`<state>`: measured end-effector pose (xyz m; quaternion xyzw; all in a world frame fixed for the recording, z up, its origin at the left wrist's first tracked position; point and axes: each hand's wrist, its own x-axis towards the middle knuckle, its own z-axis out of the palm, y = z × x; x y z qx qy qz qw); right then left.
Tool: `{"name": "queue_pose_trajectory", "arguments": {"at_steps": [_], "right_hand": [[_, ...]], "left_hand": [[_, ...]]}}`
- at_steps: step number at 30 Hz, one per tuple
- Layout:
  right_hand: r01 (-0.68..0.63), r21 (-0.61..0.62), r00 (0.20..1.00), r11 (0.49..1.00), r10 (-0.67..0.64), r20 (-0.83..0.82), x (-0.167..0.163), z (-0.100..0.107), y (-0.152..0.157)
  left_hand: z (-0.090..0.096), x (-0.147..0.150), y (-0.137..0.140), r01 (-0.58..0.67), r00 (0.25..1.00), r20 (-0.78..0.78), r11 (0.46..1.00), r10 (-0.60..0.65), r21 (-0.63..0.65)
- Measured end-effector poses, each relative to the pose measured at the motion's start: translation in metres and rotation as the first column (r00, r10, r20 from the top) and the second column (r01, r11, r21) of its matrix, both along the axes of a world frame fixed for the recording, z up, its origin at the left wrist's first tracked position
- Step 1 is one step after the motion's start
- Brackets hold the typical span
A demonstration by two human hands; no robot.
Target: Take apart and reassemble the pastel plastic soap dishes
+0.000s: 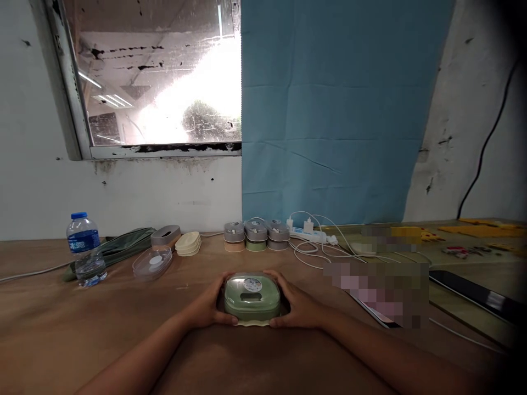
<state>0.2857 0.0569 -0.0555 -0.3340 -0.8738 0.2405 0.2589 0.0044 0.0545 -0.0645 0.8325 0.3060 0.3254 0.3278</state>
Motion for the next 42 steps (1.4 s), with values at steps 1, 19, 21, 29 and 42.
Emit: {"name": "queue_pose_trajectory", "arguments": {"at_steps": [1,19,21,29,42], "right_hand": [[0.004,-0.006,1.0,1.0,-0.004,-0.001,0.0,0.0,0.0],[-0.013,-0.016,0.999,1.0,0.014,0.052,0.001,0.005,-0.001],[-0.017,-0.026,0.999,1.0,0.018,0.046,0.001,0.005,-0.001],[0.001,-0.056,0.999,0.998,0.001,0.043,0.003,0.006,-0.001],[-0.065,-0.022,0.992,0.998,0.067,0.111,0.007,0.005,0.0]], "left_hand": [[-0.001,0.0,0.0,-0.003,1.0,0.007,1.0,0.003,-0.005],[-0.004,-0.002,0.003,-0.055,0.998,-0.035,0.998,0.054,-0.011],[-0.004,-0.002,0.003,-0.056,0.997,-0.044,0.998,0.056,-0.011],[0.005,0.0,-0.003,-0.086,0.992,-0.098,0.996,0.084,-0.022],[0.003,0.0,-0.004,-0.083,0.985,-0.149,0.995,0.09,0.046]]}}
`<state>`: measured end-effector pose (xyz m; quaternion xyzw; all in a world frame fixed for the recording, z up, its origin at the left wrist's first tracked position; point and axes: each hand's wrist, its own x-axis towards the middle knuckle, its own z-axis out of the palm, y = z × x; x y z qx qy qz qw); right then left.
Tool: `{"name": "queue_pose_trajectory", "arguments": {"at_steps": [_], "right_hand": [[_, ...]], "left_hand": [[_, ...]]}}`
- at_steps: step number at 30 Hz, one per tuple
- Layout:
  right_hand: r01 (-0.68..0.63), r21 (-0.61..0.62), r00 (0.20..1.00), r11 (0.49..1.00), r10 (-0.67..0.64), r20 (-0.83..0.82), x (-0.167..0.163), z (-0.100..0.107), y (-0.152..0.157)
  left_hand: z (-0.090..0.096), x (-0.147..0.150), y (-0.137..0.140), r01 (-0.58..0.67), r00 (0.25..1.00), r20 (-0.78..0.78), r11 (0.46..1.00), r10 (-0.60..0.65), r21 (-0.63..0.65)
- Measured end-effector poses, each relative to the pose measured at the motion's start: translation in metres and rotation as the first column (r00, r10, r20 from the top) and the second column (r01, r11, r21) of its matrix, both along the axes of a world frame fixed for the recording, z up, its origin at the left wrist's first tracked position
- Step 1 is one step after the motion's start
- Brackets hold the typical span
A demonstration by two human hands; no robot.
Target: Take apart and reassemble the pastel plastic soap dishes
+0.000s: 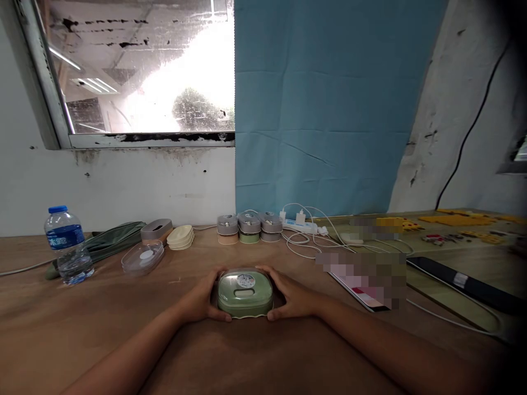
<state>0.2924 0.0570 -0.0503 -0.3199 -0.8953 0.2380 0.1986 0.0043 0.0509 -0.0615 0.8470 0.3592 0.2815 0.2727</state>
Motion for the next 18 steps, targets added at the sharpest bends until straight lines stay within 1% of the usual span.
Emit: {"name": "queue_pose_trajectory", "arguments": {"at_steps": [6,10,12,14,16,18], "right_hand": [[0.003,-0.005,1.0,1.0,-0.003,-0.002,0.002,0.001,0.001],[0.017,0.011,0.999,1.0,-0.017,0.029,0.002,0.003,-0.001],[0.033,0.051,0.998,0.998,-0.035,0.047,0.002,0.003,-0.001],[0.084,0.123,0.996,0.989,-0.088,0.029,0.002,0.001,0.0],[0.168,0.206,0.986,0.964,-0.165,-0.029,0.002,-0.002,0.004],[0.244,0.255,0.969,0.936,-0.227,-0.093,0.003,-0.004,0.007]], "left_hand": [[0.003,-0.002,-0.004,-0.04,0.996,-0.077,0.999,0.038,-0.022],[0.006,-0.009,-0.006,-0.018,0.991,-0.134,1.0,0.015,-0.02],[0.009,-0.012,-0.008,0.017,0.991,-0.137,1.0,-0.013,0.026],[0.014,-0.013,-0.011,0.055,0.991,-0.129,0.992,-0.04,0.113],[0.02,-0.012,-0.013,0.106,0.983,-0.166,0.973,-0.072,0.206],[0.026,-0.009,-0.015,0.152,0.968,-0.238,0.947,-0.084,0.284]]}}
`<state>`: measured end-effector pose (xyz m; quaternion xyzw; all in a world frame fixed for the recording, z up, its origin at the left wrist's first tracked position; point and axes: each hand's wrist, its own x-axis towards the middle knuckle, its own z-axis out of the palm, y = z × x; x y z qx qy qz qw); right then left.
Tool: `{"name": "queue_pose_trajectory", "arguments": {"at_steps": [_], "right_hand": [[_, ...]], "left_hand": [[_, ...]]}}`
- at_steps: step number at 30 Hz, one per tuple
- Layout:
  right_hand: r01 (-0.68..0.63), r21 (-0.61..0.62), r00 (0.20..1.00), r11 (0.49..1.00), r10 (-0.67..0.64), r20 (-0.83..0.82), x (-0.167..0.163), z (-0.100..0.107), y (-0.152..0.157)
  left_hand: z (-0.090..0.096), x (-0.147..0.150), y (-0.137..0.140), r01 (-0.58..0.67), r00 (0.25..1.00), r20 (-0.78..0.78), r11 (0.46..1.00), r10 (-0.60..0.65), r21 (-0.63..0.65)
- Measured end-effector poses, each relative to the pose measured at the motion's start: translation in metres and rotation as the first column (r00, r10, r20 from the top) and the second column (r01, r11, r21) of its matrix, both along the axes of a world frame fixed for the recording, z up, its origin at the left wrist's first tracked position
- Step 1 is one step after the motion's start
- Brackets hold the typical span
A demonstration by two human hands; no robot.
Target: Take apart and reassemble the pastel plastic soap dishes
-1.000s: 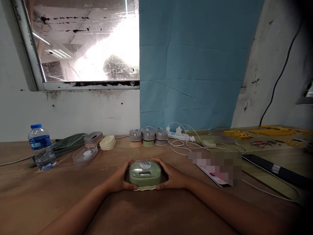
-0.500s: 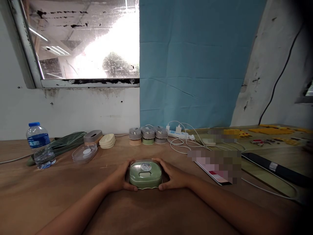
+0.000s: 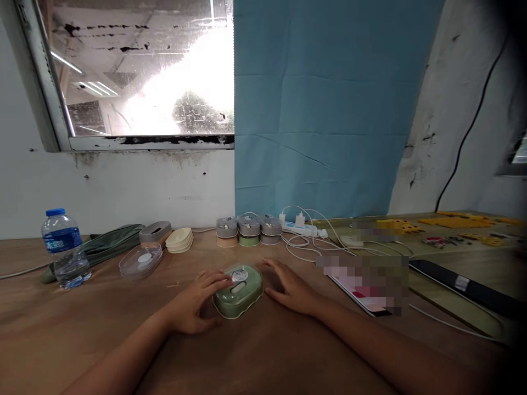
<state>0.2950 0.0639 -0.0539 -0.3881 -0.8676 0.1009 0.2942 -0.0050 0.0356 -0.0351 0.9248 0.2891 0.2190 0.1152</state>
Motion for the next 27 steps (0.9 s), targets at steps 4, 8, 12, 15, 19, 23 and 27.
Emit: {"name": "queue_pose_trajectory", "arguments": {"at_steps": [4,8,12,15,19,23,27], "right_hand": [[0.03,-0.009,0.999,1.0,-0.03,-0.026,0.001,0.0,0.003],[0.012,-0.02,1.0,1.0,-0.011,0.014,0.001,0.003,0.001],[-0.035,0.0,0.998,0.999,0.035,0.05,-0.002,0.004,-0.001],[-0.065,0.01,0.996,0.998,0.064,0.067,-0.005,0.004,-0.002],[-0.089,0.012,0.993,0.996,0.087,0.08,-0.007,0.004,-0.004],[-0.109,0.021,0.99,0.994,0.107,0.097,-0.008,0.003,-0.006],[-0.116,0.032,0.988,0.993,0.112,0.107,-0.007,0.001,-0.005]], "left_hand": [[0.011,0.002,0.0,-0.08,0.994,-0.068,0.988,0.089,0.13],[0.012,-0.006,0.006,-0.258,0.951,-0.105,0.934,0.291,0.248],[-0.002,-0.015,0.021,-0.439,0.861,-0.083,0.814,0.502,0.38],[-0.013,-0.019,0.042,-0.504,0.801,-0.081,0.74,0.594,0.445],[-0.021,-0.021,0.081,-0.523,0.738,-0.122,0.676,0.664,0.519],[-0.023,-0.02,0.123,-0.545,0.66,-0.158,0.612,0.735,0.573],[-0.024,-0.012,0.159,-0.569,0.64,-0.164,0.606,0.751,0.556]]}}
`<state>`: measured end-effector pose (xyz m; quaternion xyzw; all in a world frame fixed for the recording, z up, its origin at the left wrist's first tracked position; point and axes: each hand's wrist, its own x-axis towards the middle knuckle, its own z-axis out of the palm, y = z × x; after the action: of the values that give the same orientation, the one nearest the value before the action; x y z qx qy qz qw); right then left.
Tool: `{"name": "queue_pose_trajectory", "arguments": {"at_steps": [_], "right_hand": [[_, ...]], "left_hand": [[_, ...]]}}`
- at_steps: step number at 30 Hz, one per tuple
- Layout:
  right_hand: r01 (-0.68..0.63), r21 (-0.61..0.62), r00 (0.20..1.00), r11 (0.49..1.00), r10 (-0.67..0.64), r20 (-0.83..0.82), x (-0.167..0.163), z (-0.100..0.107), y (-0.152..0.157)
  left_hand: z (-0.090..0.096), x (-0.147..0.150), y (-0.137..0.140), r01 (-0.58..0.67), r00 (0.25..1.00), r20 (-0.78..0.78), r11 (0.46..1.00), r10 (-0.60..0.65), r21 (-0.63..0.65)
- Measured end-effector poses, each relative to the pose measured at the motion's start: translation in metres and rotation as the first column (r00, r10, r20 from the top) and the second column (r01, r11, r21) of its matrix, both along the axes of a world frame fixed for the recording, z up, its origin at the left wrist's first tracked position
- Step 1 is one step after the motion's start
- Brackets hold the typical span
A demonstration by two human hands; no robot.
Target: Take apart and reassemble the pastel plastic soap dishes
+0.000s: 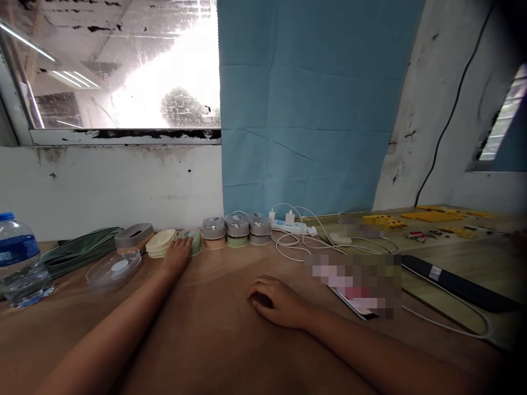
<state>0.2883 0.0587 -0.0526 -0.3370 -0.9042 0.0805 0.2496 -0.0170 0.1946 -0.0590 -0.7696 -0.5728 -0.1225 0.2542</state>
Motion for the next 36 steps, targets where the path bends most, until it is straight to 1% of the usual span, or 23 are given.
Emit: {"name": "queue_pose_trajectory", "arguments": {"at_steps": [3,5,9,11,13,16,19,22,24,27,29,31,33,34,36], "right_hand": [[-0.006,0.009,1.0,1.0,0.006,-0.007,0.001,-0.002,0.001],[-0.012,0.014,1.0,1.0,0.013,-0.006,0.001,-0.002,0.001],[-0.016,0.02,1.0,1.0,0.016,0.002,0.002,-0.003,0.002],[-0.014,0.017,1.0,1.0,0.014,0.001,0.002,-0.003,0.002],[-0.017,0.012,1.0,1.0,0.017,-0.004,0.002,-0.004,0.003],[-0.024,0.011,1.0,1.0,0.024,-0.009,0.002,-0.004,0.003],[-0.023,0.007,1.0,1.0,0.023,-0.004,0.001,-0.003,0.004],[-0.013,0.008,1.0,1.0,0.013,0.002,0.001,-0.002,0.003],[-0.006,0.003,1.0,1.0,0.006,0.005,0.001,-0.002,0.002],[0.002,-0.02,1.0,1.0,-0.002,0.01,0.002,-0.001,0.001],[0.017,-0.035,1.0,0.999,-0.017,-0.001,0.002,0.0,0.0],[0.045,-0.037,0.998,0.998,-0.046,-0.035,0.002,0.001,-0.001],[0.082,-0.022,0.994,0.996,-0.084,-0.074,0.002,0.0,-0.002],[0.104,-0.006,0.99,0.995,-0.105,-0.094,0.002,0.0,-0.002],[0.143,0.025,0.982,0.989,-0.139,-0.129,0.003,-0.001,-0.001]], "left_hand": [[-0.003,0.008,0.02,-0.034,0.999,0.026,0.999,0.034,-0.02],[-0.006,0.012,0.026,-0.061,0.997,0.047,0.998,0.062,-0.029],[-0.003,0.009,0.022,-0.096,0.991,0.089,0.995,0.097,-0.006],[0.003,0.001,0.014,-0.135,0.984,0.119,0.991,0.131,0.024],[0.009,-0.013,0.008,-0.2,0.969,0.159,0.979,0.191,0.041],[0.017,-0.036,0.004,-0.293,0.934,0.221,0.956,0.282,0.019],[0.019,-0.054,0.003,-0.306,0.915,0.269,0.952,0.3,-0.021],[0.023,-0.061,0.002,-0.239,0.921,0.31,0.97,0.237,-0.034],[0.028,-0.06,-0.001,-0.187,0.924,0.336,0.982,0.182,-0.017],[0.038,-0.053,-0.013,-0.147,0.918,0.379,0.988,0.118,0.049],[0.045,-0.045,-0.027,-0.108,0.91,0.411,0.988,0.055,0.107],[0.05,-0.035,-0.047,-0.002,0.894,0.443,0.989,-0.065,0.151],[0.053,-0.024,-0.071,0.147,0.865,0.462,0.979,-0.198,0.144],[0.053,-0.019,-0.084,0.212,0.851,0.466,0.971,-0.241,0.114],[0.051,-0.01,-0.11,0.322,0.838,0.464,0.947,-0.287,0.004]]}}
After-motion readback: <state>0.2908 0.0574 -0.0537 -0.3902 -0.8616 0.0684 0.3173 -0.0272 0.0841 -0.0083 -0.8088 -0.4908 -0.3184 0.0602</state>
